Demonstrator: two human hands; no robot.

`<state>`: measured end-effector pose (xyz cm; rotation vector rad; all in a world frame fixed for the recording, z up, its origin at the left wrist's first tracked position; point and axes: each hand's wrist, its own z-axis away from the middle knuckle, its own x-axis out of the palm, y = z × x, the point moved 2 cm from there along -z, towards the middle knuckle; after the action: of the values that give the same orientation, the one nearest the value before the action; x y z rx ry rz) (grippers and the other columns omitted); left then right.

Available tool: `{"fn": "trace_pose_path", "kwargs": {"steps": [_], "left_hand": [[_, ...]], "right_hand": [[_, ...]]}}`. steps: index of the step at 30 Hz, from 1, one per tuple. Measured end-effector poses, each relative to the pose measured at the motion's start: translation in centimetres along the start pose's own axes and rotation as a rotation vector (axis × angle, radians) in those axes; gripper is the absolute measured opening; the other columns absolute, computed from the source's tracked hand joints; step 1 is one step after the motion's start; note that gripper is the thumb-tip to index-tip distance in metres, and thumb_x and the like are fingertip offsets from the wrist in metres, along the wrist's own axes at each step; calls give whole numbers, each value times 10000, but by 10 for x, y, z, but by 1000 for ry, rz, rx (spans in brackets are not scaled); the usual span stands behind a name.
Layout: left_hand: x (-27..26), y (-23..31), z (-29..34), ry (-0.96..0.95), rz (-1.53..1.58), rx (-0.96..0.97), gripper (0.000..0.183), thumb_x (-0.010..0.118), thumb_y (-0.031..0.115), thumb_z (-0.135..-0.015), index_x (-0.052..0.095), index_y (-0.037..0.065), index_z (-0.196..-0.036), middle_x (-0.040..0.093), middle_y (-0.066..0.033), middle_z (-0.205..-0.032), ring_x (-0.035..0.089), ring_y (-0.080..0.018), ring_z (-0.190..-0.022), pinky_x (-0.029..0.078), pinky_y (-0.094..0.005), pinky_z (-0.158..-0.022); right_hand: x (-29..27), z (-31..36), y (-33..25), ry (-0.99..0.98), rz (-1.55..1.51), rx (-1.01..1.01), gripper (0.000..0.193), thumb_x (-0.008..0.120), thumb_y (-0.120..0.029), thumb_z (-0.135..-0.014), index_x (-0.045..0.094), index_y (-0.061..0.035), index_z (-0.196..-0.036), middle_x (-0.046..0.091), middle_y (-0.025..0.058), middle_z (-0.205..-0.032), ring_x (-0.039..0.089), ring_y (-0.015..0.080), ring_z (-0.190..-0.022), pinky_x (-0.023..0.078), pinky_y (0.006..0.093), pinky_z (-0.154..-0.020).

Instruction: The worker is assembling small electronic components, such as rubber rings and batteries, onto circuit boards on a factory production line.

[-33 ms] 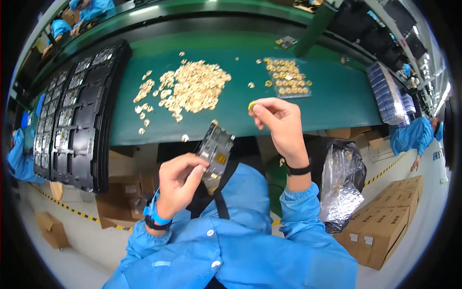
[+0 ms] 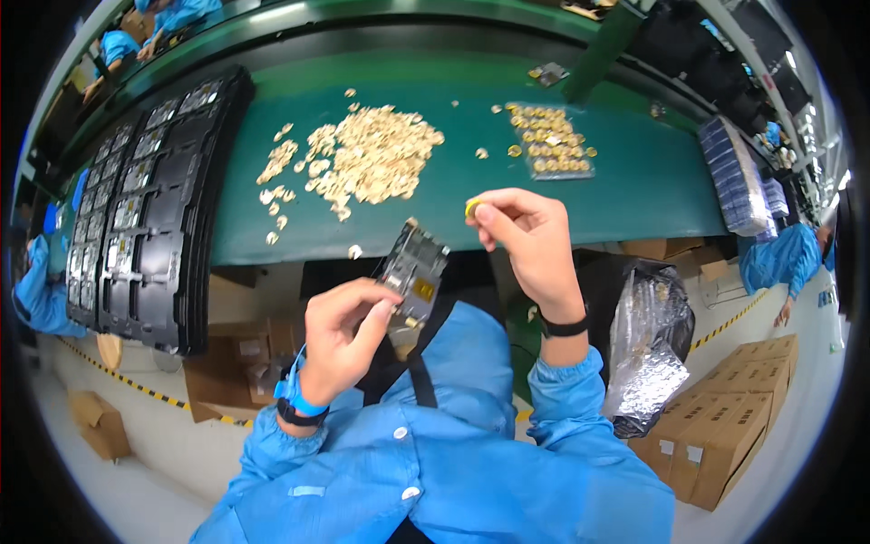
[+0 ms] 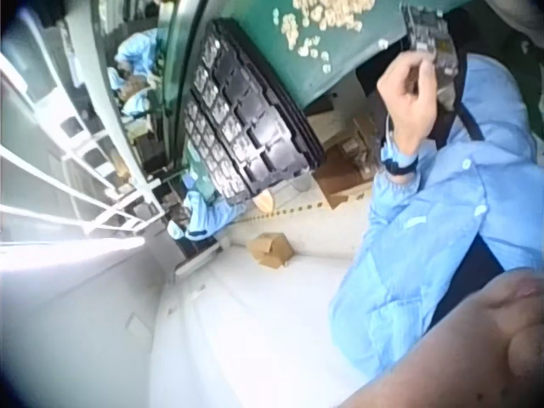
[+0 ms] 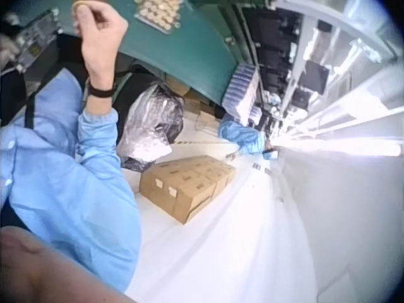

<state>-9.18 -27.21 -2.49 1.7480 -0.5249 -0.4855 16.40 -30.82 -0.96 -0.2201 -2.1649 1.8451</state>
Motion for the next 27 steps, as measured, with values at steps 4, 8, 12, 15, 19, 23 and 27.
{"fn": "trace_pose_path", "kwargs": {"steps": [4,8,12,15,19,23,27], "left_hand": [[5,6,-9,21,-140,87,167,625,62,-982,726,-71,-978,712,-99,-875,603,-108,-763,464,-258,-673],[9,5,-8,55,-178,125,95,689,22,-936,724,-63,-956,704,-120,-802,656,-155,-698,491,-271,-627],[7,2,-1,57,-220,152,93,663,-8,-959,717,-83,-962,704,-102,-827,613,-118,-725,471,-259,-634],[5,2,3,73,-205,131,94,688,22,-946,728,-63,-951,715,-129,-799,675,-168,-693,502,-283,-618],[4,1,4,78,-185,131,114,686,41,-959,724,-66,-952,715,-131,-800,677,-172,-694,505,-283,-625],[2,-2,5,49,-189,122,129,678,55,-971,720,-66,-951,711,-133,-798,675,-176,-694,506,-288,-632],[-1,0,5,12,-212,128,127,672,54,-972,716,-62,-943,708,-133,-797,671,-183,-688,505,-290,-632]], "right_hand": [[39,31,1,-128,16,-9,154,694,-64,-990,733,62,-1069,717,51,-930,636,84,-808,501,231,-675],[57,44,9,-171,238,-187,124,714,-37,-952,744,39,-1045,701,79,-904,643,106,-779,489,243,-656],[64,49,12,-154,286,-248,116,732,-39,-932,755,19,-1030,708,78,-890,615,103,-696,461,235,-584],[64,52,10,-149,324,-245,122,745,-42,-922,759,12,-1031,713,75,-878,605,93,-681,446,229,-568],[64,54,10,-146,307,-245,111,749,-41,-915,755,10,-1013,701,64,-853,582,84,-662,430,236,-562],[61,53,7,-229,274,-195,84,737,-44,-916,739,10,-979,669,44,-806,539,82,-633,413,247,-558],[59,52,7,-277,294,-201,77,726,-41,-913,731,10,-970,653,36,-784,529,76,-626,411,250,-554]]}}
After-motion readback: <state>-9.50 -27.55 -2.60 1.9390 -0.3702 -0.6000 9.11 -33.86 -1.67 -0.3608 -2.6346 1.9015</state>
